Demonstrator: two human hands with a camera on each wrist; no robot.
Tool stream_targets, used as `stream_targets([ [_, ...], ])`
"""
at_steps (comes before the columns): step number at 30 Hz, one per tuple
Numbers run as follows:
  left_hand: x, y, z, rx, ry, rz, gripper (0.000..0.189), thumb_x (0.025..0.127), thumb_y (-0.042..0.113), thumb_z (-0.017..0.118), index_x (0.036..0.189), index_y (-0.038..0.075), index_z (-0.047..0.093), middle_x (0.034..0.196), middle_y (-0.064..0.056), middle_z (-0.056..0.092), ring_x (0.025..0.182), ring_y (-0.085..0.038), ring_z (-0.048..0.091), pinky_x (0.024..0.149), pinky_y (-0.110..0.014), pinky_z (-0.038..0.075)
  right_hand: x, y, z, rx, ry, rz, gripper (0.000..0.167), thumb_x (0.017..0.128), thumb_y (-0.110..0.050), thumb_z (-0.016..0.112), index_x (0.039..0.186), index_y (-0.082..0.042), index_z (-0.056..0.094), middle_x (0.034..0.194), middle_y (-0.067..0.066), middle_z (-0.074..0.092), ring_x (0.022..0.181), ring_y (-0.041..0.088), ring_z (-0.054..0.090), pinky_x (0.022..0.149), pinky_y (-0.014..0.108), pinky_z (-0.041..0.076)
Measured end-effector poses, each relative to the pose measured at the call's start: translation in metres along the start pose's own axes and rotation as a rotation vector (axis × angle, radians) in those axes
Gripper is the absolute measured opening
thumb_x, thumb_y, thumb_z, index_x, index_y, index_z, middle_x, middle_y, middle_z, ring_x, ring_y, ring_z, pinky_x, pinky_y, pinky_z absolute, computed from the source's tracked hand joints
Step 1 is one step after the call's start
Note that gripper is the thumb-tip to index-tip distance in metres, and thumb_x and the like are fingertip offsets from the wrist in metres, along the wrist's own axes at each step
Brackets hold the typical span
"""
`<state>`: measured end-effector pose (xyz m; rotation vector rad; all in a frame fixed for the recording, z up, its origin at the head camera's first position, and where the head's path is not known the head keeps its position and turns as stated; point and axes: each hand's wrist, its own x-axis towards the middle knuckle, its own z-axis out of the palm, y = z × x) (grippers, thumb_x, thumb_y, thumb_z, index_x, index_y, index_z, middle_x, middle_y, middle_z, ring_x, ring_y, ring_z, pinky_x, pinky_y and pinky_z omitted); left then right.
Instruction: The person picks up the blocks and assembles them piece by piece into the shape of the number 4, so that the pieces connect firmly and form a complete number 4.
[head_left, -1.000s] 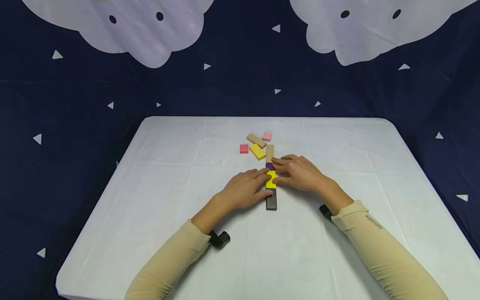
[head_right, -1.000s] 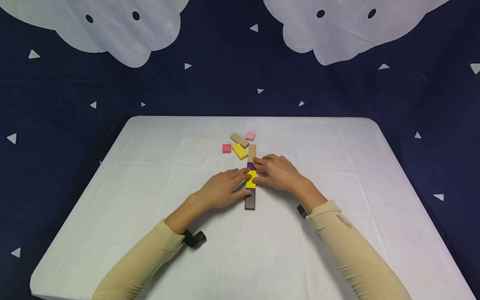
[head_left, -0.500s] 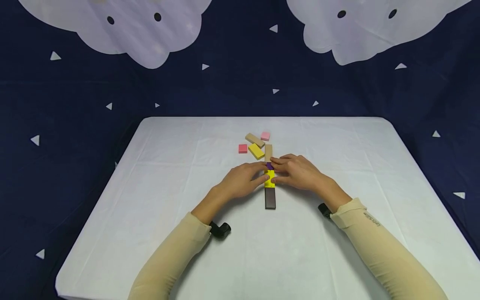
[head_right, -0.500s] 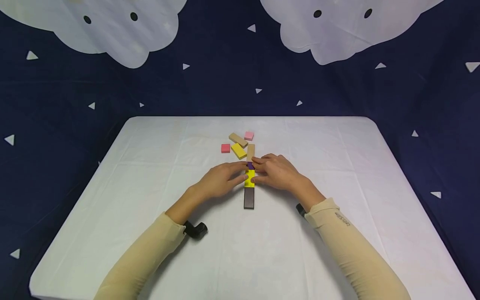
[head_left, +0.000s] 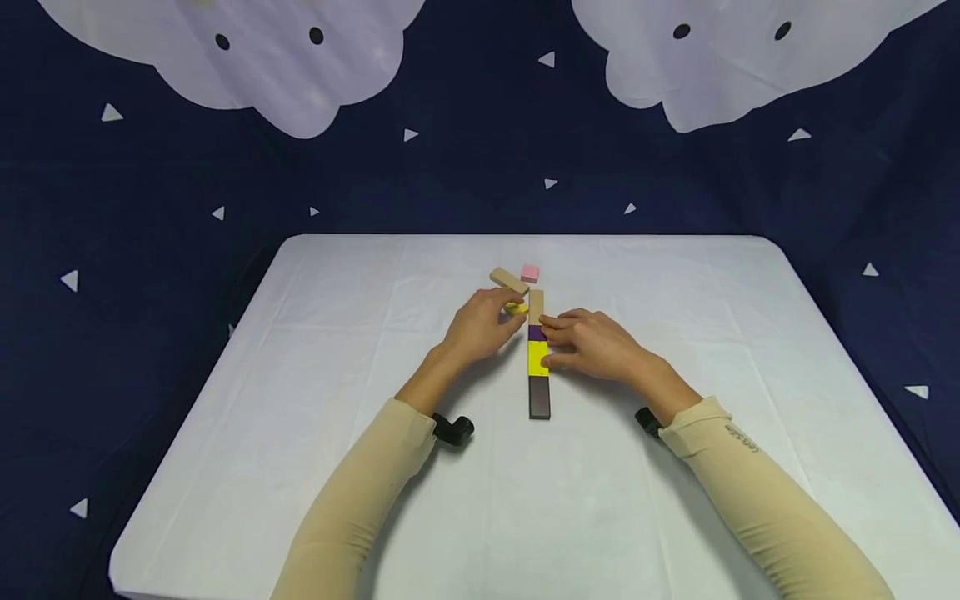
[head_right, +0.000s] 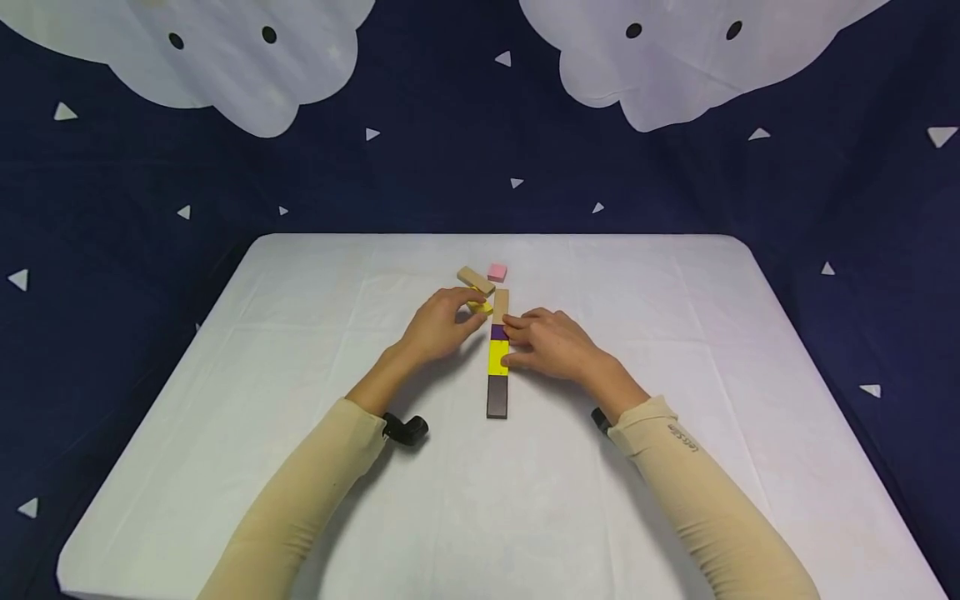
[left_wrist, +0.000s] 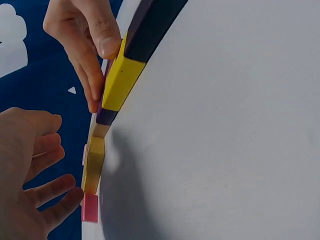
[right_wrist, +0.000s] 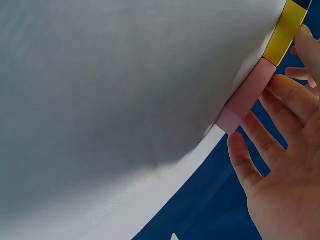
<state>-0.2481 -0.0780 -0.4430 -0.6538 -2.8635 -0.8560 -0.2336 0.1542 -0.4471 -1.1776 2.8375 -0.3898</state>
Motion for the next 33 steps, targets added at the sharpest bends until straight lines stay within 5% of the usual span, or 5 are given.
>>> stream_targets([
  [18,0.005,-0.011,0.009,0.161,-0.031,-0.114,0.044,0.090,0.035,0.066,0.129,0.015,0.060,0.138,0.000,0.051,0.120,-0.021,0.049,0.095,-0.038,0.045,0.000,0.000,0.004,-0.002,0.007,0.011,0.066,0.087,-0.054,0.063,0.135,-0.010,0.055,0.144,0.002,0.046,0.128,0.029,0.043,0.097,0.055,0.036],
  [33,0.011,-0.014,0.016,0.159,-0.038,-0.150,0.052,0.088,0.037,0.067,0.133,0.014,0.056,0.140,-0.004,0.049,0.128,-0.021,0.045,0.100,-0.038,0.041,0.001,0.000,0.003,0.027,0.021,0.027,0.069,0.085,-0.054,0.067,0.135,-0.008,0.056,0.143,0.003,0.048,0.129,0.030,0.041,0.101,0.053,0.035],
])
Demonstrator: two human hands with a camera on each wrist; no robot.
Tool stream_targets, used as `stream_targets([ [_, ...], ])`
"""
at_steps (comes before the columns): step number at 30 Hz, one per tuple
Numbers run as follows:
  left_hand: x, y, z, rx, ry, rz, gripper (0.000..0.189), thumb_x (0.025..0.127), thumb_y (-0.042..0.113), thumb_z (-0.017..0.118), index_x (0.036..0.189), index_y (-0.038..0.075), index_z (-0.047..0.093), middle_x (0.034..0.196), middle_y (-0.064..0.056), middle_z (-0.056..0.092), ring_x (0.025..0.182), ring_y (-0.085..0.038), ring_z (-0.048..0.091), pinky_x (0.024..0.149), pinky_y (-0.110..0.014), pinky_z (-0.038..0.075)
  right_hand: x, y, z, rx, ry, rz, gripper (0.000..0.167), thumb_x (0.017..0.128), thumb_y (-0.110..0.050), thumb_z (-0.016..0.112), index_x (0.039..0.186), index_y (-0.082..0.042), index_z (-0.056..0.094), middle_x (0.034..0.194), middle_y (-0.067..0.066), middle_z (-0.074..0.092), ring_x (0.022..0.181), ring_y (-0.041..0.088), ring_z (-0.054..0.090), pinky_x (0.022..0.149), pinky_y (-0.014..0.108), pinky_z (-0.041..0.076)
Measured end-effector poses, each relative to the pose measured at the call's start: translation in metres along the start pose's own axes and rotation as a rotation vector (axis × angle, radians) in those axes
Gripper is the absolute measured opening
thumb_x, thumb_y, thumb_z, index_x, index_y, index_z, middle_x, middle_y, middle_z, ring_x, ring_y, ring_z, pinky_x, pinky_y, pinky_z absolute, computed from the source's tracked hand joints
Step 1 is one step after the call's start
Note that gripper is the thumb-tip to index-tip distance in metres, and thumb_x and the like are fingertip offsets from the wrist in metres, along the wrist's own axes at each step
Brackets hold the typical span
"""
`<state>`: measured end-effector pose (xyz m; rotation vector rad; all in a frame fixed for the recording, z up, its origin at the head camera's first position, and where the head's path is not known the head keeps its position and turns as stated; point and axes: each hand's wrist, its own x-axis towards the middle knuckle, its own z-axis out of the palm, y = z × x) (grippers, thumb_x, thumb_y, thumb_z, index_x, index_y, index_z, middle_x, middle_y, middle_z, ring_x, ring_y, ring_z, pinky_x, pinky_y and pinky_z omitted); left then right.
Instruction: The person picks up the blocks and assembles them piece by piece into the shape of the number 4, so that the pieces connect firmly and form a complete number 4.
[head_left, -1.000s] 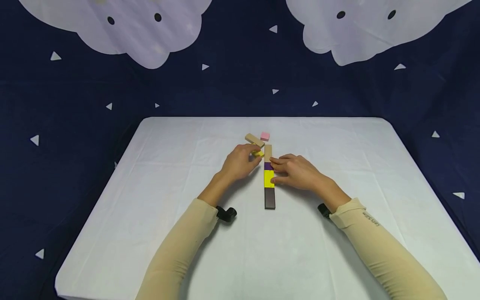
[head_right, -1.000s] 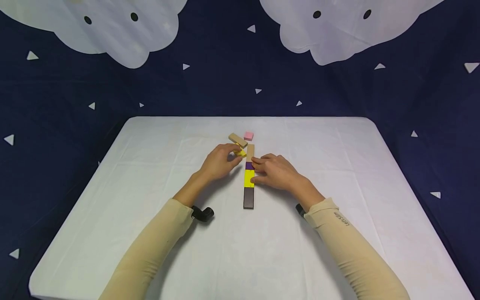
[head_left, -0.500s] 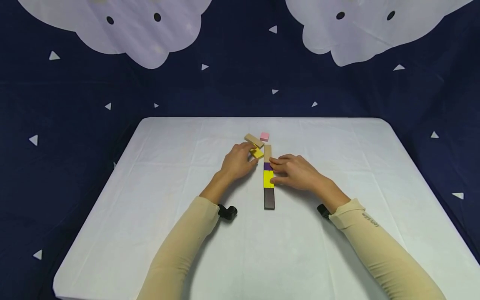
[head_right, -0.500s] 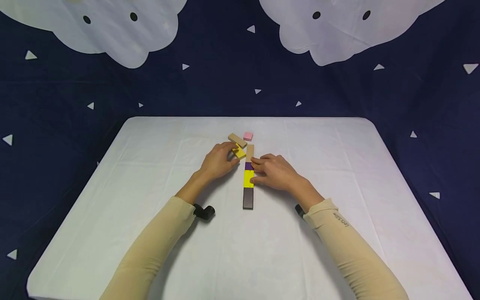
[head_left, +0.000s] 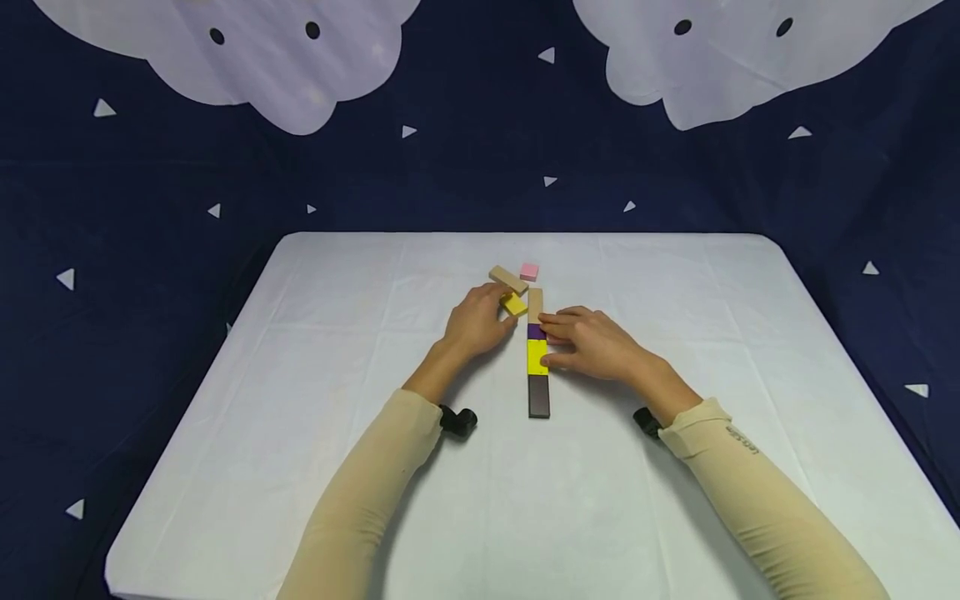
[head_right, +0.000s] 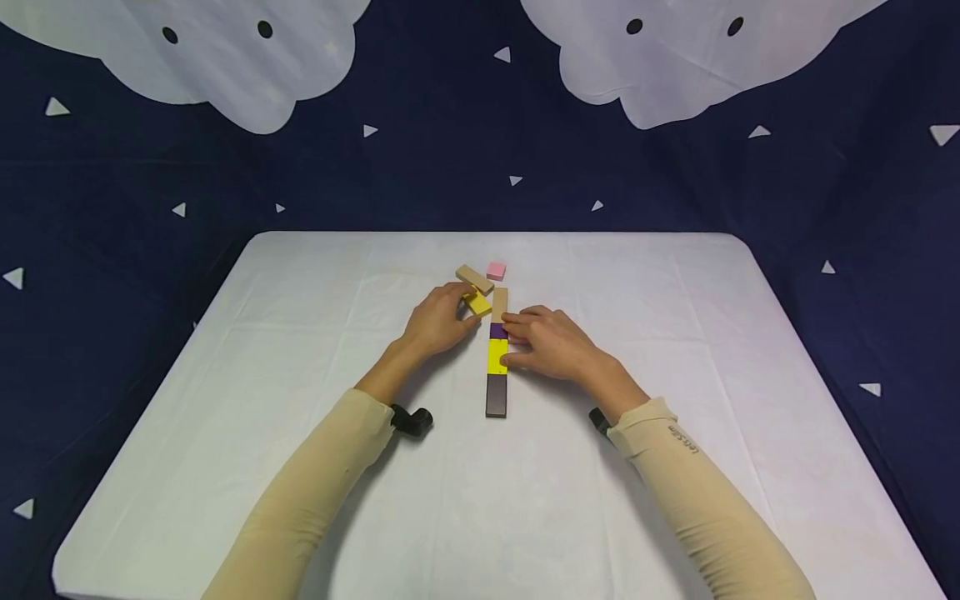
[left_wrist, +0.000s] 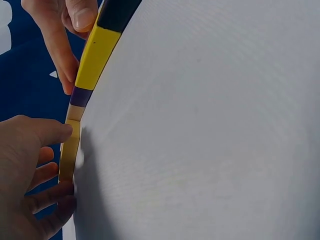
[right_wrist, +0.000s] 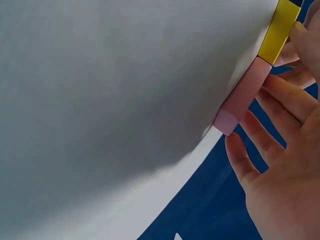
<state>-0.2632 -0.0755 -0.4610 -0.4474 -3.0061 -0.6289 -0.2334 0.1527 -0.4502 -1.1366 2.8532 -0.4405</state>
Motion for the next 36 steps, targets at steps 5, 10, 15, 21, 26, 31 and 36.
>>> stream_targets([
  [5,0.0014,-0.0001,-0.0002,0.020,-0.001,-0.003,0.052,0.088,0.037,0.067,0.133,0.014,0.056,0.140,-0.005,0.049,0.126,-0.021,0.046,0.097,-0.039,0.044,0.0000,-0.0007,0.0006,-0.009,0.003,0.002,0.070,0.085,-0.054,0.066,0.136,-0.008,0.055,0.143,0.003,0.048,0.130,0.029,0.040,0.100,0.054,0.033],
  [10,0.0014,-0.0009,0.0003,0.027,0.003,-0.013,0.052,0.088,0.037,0.067,0.133,0.014,0.056,0.139,-0.005,0.050,0.125,-0.021,0.046,0.097,-0.039,0.044,-0.0001,-0.0018,0.0010,-0.012,0.002,0.005,0.070,0.086,-0.055,0.065,0.136,-0.008,0.055,0.143,0.003,0.048,0.131,0.028,0.039,0.101,0.054,0.031],
  [15,0.0004,-0.0026,0.0036,0.027,0.024,-0.011,0.053,0.087,0.037,0.068,0.133,0.013,0.056,0.137,-0.005,0.051,0.127,-0.021,0.045,0.098,-0.038,0.043,-0.0001,-0.0024,0.0009,-0.016,-0.008,0.019,0.071,0.086,-0.057,0.063,0.137,-0.009,0.054,0.144,0.002,0.047,0.133,0.027,0.038,0.100,0.053,0.030],
  [21,-0.0009,-0.0044,0.0049,0.014,0.030,-0.013,0.054,0.086,0.036,0.069,0.133,0.013,0.056,0.137,-0.005,0.052,0.127,-0.020,0.044,0.099,-0.037,0.042,0.0001,-0.0029,0.0010,-0.009,-0.018,0.027,0.070,0.086,-0.056,0.064,0.138,-0.009,0.053,0.145,0.002,0.045,0.134,0.027,0.036,0.101,0.053,0.029],
  [26,-0.0006,-0.0038,0.0048,0.019,0.024,-0.014,0.053,0.086,0.036,0.069,0.133,0.013,0.056,0.137,-0.005,0.051,0.127,-0.020,0.044,0.100,-0.037,0.042,-0.0004,-0.0020,0.0014,-0.003,-0.021,0.031,0.071,0.086,-0.055,0.064,0.138,-0.009,0.052,0.145,0.001,0.045,0.135,0.026,0.035,0.101,0.054,0.029],
  [31,-0.0001,-0.0034,0.0049,0.034,0.018,-0.005,0.053,0.087,0.037,0.068,0.132,0.013,0.056,0.138,-0.006,0.050,0.128,-0.020,0.044,0.100,-0.037,0.041,-0.0007,-0.0011,0.0018,-0.008,-0.026,0.032,0.071,0.086,-0.056,0.063,0.138,-0.009,0.052,0.146,0.001,0.044,0.135,0.026,0.035,0.102,0.053,0.029],
  [36,0.0010,-0.0040,0.0023,0.057,0.002,0.012,0.052,0.087,0.038,0.068,0.131,0.014,0.056,0.138,-0.006,0.049,0.125,-0.021,0.045,0.097,-0.038,0.044,-0.0004,-0.0012,0.0012,-0.007,-0.027,0.030,0.070,0.086,-0.055,0.064,0.138,-0.009,0.052,0.146,0.001,0.044,0.135,0.026,0.035,0.102,0.053,0.029],
])
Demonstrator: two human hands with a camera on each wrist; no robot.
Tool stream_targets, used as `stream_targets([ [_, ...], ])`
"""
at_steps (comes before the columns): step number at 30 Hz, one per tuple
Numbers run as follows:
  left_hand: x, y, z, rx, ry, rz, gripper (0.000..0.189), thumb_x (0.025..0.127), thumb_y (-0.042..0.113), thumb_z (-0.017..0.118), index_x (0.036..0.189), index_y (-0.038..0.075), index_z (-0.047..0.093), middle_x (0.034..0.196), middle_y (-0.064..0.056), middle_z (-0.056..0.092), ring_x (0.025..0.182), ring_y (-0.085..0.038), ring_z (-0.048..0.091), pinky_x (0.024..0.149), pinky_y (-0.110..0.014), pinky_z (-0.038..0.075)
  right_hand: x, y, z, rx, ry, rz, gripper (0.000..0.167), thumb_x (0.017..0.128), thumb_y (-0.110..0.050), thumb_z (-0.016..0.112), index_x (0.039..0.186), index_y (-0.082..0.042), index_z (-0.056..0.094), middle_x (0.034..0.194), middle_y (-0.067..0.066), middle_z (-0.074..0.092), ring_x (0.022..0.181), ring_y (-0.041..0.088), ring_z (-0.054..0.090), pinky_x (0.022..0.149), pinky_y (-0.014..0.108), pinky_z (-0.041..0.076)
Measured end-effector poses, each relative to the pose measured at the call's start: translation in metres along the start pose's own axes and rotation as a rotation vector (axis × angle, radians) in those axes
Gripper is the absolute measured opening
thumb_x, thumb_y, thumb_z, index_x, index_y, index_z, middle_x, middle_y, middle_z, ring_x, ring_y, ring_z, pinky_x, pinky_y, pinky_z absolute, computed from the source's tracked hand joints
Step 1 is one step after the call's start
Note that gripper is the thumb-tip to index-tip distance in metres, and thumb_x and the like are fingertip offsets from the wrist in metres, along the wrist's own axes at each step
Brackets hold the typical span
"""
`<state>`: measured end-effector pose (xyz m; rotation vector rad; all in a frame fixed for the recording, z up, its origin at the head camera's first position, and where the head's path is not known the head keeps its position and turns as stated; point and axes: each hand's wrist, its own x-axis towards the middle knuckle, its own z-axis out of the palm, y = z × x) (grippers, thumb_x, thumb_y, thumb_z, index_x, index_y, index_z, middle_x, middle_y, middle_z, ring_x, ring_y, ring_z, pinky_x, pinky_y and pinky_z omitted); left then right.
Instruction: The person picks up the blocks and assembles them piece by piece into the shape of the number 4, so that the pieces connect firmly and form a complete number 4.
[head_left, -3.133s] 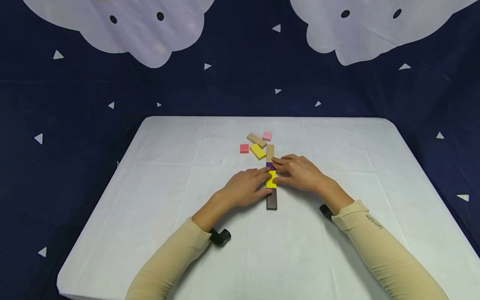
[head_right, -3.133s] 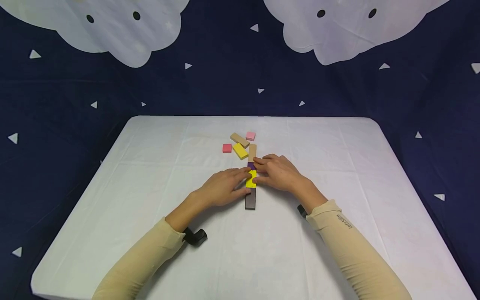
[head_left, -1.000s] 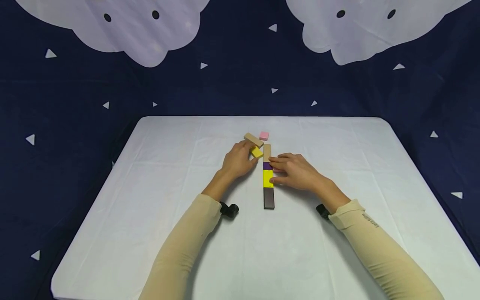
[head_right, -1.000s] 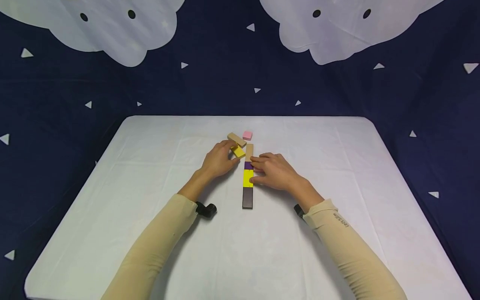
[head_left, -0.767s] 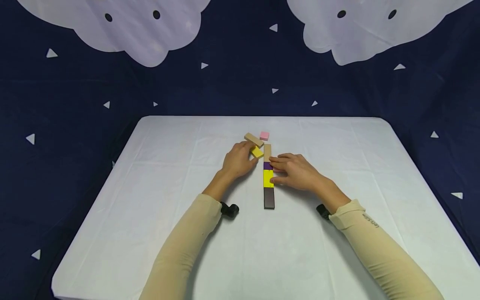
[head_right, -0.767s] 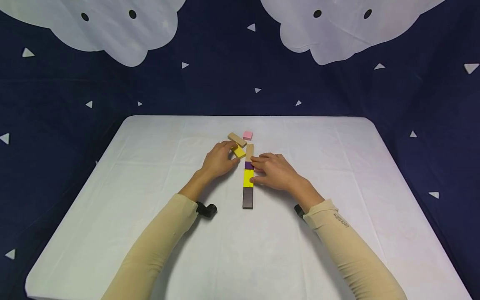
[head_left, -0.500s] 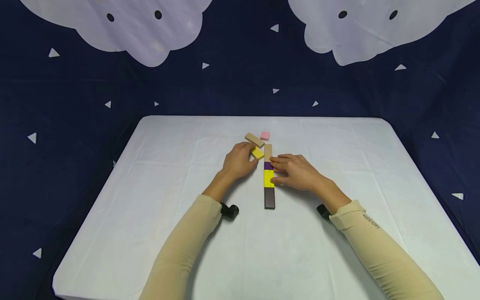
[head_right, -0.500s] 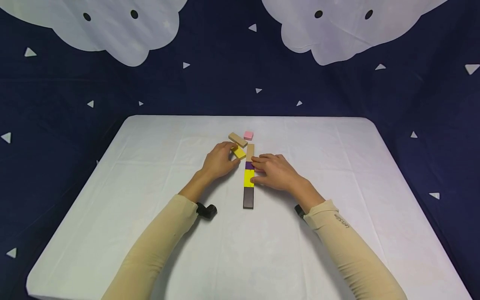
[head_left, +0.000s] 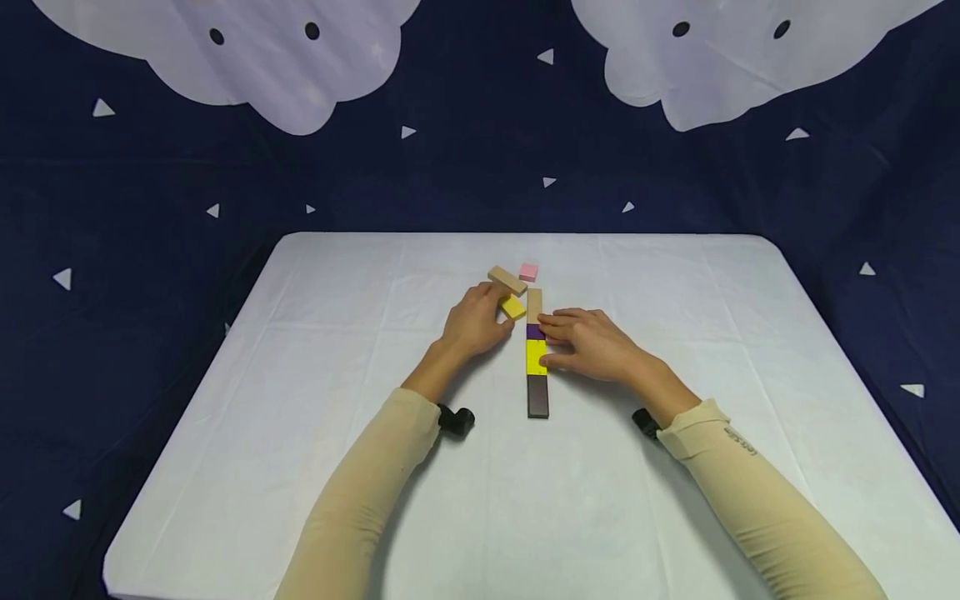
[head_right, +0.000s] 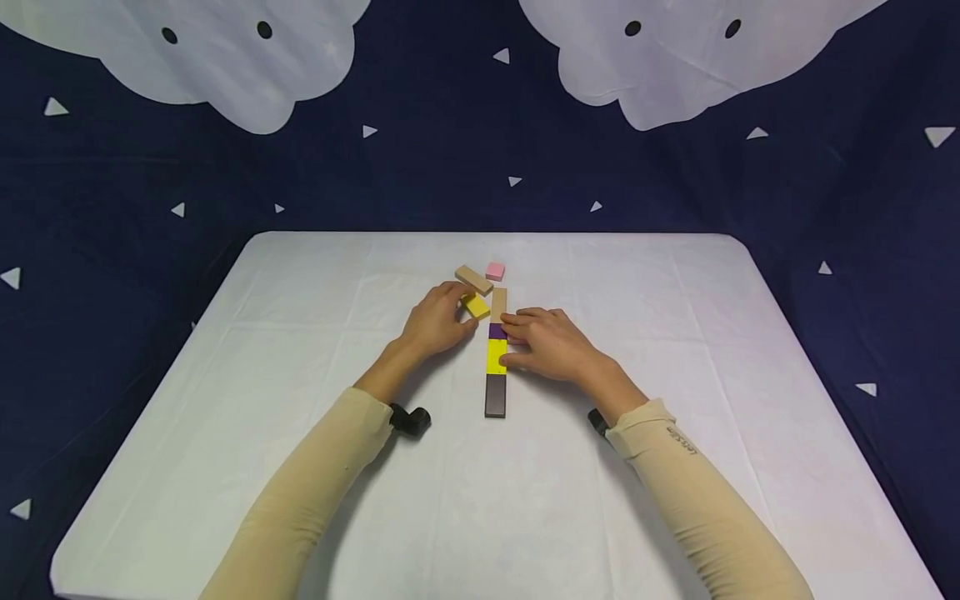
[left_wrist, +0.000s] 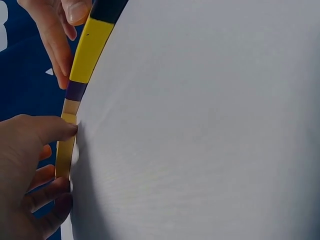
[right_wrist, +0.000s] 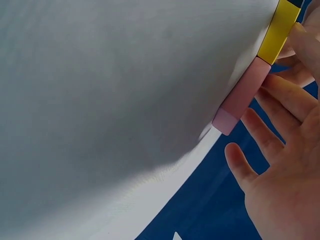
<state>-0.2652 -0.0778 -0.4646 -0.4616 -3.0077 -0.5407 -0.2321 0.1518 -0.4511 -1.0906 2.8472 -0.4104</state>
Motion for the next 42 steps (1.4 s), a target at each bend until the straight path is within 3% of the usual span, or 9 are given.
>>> stream_targets([
  [9,0.005,-0.003,-0.003,-0.027,-0.037,0.063,0.051,0.087,0.037,0.067,0.133,0.017,0.055,0.145,0.001,0.043,0.131,-0.021,0.040,0.104,-0.038,0.037,0.000,0.001,0.000,0.006,-0.014,0.014,0.070,0.087,-0.056,0.063,0.139,-0.010,0.051,0.146,0.000,0.044,0.135,0.024,0.035,0.103,0.052,0.029],
  [17,0.012,-0.006,-0.012,0.013,-0.147,0.134,0.055,0.089,0.031,0.067,0.140,0.019,0.050,0.144,0.002,0.046,0.129,-0.021,0.041,0.105,-0.037,0.034,-0.001,0.001,0.000,0.003,-0.012,0.017,0.069,0.086,-0.055,0.064,0.139,-0.012,0.052,0.146,0.000,0.045,0.133,0.025,0.037,0.102,0.052,0.031],
  [22,0.015,-0.004,-0.016,0.029,-0.177,0.165,0.052,0.090,0.026,0.066,0.140,0.018,0.051,0.142,0.001,0.048,0.125,-0.020,0.045,0.104,-0.036,0.035,-0.002,0.001,-0.001,-0.013,-0.011,0.021,0.069,0.086,-0.055,0.063,0.140,-0.013,0.051,0.146,-0.001,0.044,0.133,0.024,0.037,0.100,0.052,0.032],
  [32,0.015,-0.005,-0.016,0.091,-0.131,0.188,0.045,0.091,0.012,0.064,0.135,0.019,0.057,0.135,0.002,0.054,0.120,-0.020,0.051,0.099,-0.038,0.042,-0.002,0.000,-0.002,-0.026,0.019,-0.008,0.067,0.086,-0.052,0.066,0.137,-0.011,0.054,0.144,0.001,0.047,0.130,0.026,0.041,0.099,0.052,0.036],
  [42,0.015,-0.012,-0.017,0.075,-0.131,0.188,0.044,0.091,0.014,0.066,0.134,0.020,0.058,0.137,0.001,0.052,0.121,-0.019,0.050,0.099,-0.036,0.041,-0.002,-0.003,0.000,-0.030,0.004,-0.006,0.067,0.087,-0.053,0.064,0.138,-0.011,0.053,0.144,0.001,0.046,0.131,0.027,0.040,0.100,0.052,0.035],
])
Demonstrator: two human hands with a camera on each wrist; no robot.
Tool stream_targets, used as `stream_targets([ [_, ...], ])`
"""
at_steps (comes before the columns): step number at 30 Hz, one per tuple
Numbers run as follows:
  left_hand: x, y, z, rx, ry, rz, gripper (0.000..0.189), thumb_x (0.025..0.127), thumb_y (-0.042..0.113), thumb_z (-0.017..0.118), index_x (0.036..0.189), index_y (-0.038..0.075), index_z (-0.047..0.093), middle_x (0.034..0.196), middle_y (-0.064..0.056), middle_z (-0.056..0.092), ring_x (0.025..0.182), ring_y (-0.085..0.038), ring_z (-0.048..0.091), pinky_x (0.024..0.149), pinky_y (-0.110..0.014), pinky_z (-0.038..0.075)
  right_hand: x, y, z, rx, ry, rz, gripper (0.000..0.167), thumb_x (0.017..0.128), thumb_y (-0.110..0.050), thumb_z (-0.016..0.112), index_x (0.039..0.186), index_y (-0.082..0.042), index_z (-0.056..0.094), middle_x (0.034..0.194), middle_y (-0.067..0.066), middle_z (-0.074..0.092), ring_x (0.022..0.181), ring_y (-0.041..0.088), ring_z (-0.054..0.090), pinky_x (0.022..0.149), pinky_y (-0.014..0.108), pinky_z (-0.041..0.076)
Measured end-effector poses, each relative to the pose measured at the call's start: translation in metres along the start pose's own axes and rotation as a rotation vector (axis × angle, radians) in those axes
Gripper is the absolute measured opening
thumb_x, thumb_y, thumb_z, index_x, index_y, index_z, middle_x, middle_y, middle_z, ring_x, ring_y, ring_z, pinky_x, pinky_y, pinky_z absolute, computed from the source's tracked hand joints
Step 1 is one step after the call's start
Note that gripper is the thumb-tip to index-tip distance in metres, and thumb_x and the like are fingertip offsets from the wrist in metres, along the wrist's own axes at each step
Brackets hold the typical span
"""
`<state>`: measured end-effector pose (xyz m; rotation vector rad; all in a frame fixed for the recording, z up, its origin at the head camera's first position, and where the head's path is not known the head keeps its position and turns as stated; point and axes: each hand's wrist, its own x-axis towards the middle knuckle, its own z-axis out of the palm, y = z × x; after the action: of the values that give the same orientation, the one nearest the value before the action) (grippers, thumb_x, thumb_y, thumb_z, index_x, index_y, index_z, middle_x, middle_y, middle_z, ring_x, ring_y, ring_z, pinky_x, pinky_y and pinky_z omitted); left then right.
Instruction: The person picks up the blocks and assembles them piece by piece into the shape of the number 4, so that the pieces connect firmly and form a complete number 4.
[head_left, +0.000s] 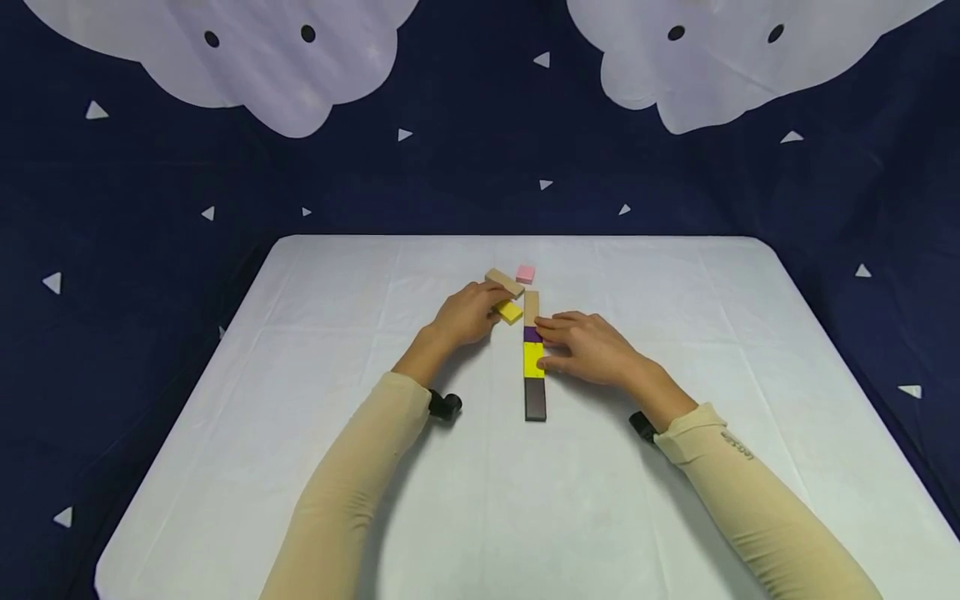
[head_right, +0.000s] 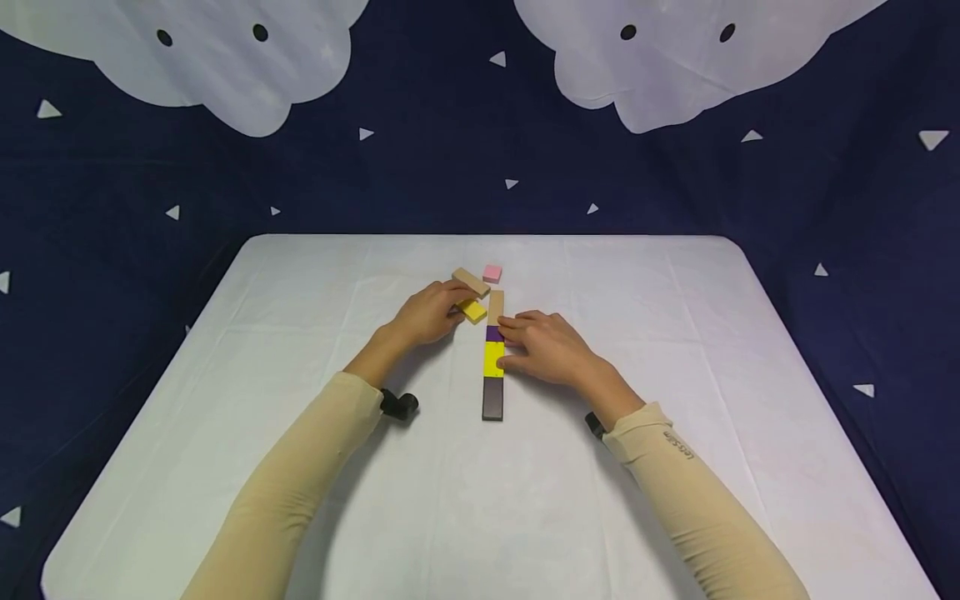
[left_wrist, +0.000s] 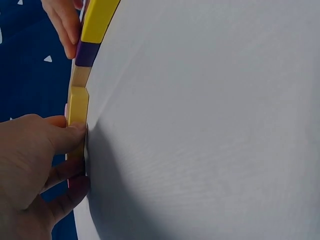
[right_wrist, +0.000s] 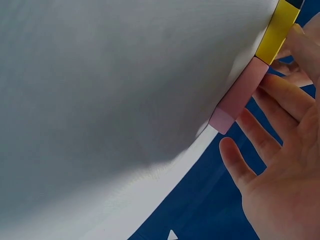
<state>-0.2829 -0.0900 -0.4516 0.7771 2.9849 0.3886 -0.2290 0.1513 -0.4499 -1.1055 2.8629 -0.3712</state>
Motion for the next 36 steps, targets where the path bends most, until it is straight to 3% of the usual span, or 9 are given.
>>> stream_targets([
  [28,-0.001,-0.011,0.005,-0.034,0.017,0.025,0.040,0.096,0.020,0.061,0.136,0.023,0.057,0.134,0.005,0.050,0.118,-0.016,0.047,0.096,-0.035,0.043,0.000,0.000,0.001,0.003,0.005,-0.023,0.066,0.088,-0.052,0.063,0.137,-0.008,0.054,0.144,0.003,0.046,0.132,0.028,0.040,0.103,0.051,0.035],
  [36,-0.004,-0.011,0.005,-0.039,0.023,0.035,0.036,0.095,0.018,0.061,0.131,0.016,0.061,0.127,0.000,0.052,0.114,-0.015,0.048,0.095,-0.033,0.043,0.000,0.000,0.001,-0.006,0.003,-0.026,0.066,0.089,-0.052,0.062,0.138,-0.008,0.053,0.145,0.002,0.045,0.132,0.028,0.039,0.103,0.050,0.035],
])
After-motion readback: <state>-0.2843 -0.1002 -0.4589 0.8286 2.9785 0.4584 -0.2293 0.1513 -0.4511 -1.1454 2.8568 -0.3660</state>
